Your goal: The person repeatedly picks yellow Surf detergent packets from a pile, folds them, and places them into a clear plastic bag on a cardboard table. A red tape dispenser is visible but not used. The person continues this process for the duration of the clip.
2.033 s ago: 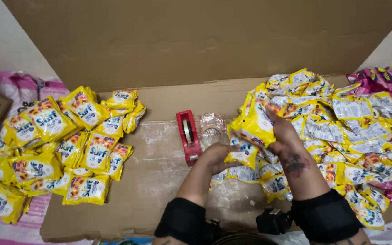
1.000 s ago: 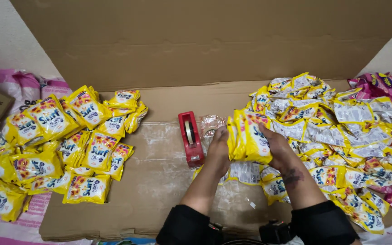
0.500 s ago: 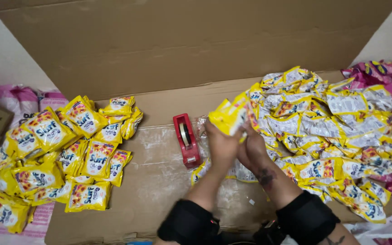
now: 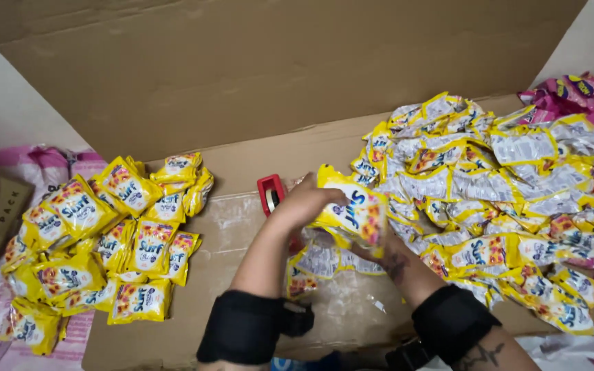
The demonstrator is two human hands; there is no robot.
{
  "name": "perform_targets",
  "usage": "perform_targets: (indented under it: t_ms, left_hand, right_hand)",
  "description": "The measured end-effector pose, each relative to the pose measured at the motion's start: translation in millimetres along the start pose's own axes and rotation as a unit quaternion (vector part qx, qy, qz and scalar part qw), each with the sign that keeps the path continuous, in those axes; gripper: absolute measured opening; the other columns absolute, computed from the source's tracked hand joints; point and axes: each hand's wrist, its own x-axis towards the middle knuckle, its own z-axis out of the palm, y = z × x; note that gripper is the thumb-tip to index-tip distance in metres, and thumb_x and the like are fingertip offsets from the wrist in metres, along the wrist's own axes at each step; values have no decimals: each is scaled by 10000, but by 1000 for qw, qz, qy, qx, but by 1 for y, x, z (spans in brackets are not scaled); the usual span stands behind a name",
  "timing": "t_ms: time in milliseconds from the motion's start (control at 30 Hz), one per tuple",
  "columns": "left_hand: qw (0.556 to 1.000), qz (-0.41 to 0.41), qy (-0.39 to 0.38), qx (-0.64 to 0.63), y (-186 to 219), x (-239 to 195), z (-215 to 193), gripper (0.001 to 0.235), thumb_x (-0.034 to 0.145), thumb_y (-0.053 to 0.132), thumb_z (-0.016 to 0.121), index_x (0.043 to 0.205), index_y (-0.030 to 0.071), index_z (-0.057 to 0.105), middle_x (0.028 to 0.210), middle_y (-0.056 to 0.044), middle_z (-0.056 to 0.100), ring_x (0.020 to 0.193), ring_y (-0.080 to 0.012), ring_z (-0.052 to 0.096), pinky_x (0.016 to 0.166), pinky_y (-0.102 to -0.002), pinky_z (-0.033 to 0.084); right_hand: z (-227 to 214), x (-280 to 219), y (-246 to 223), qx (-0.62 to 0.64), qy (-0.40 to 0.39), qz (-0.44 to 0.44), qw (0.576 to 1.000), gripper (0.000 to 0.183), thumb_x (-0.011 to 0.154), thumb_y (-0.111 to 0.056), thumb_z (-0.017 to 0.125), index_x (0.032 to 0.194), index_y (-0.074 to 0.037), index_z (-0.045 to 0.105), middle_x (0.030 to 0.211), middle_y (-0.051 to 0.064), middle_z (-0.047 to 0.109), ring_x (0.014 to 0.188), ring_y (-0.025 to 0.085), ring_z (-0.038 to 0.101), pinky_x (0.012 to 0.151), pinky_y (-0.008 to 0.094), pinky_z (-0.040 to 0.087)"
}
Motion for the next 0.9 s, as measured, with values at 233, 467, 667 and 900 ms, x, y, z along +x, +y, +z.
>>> perform_targets:
  t_ms: [233,467,667,900]
  left_hand:
    - [928,-140,62,-338,-61,-10,21,481,777,112,702,1233,17,580,1009,-136,751,869,-235,756,774,-389,614]
    - [906,-143,109,-382,-102,-35,52,373,823,170,716,1157,6,693,965,-125,776,799,-233,750,727,-382,603]
    - [796,-206,32,-569,-148,-57,75,392,908,299,725,1190,28,698,1015,-117,785,845,-245,761,739,-375,614]
    - [819,-131,69,-554,-188,-66,83,360,926,143,742,1247,-4,673,1081,-126,768,897,-234,764,765,-375,634]
  right_hand:
    - [-2,-6,-40,62,57,0,996,862,966,-726,307,1392,-18,554,1328,189,656,1148,340,680,1026,495,520]
    - [-19,-20,-28,8,-60,125,990,741,914,-560,514,1322,56,569,1287,218,675,1124,313,699,981,452,565]
    - [-18,-19,-6,-178,15,144,973,488,971,-325,653,1286,46,621,1173,166,733,988,258,732,870,410,599]
    - [-43,9,33,-95,40,238,966,427,953,-267,661,1291,-7,644,1150,130,754,959,217,745,866,355,600]
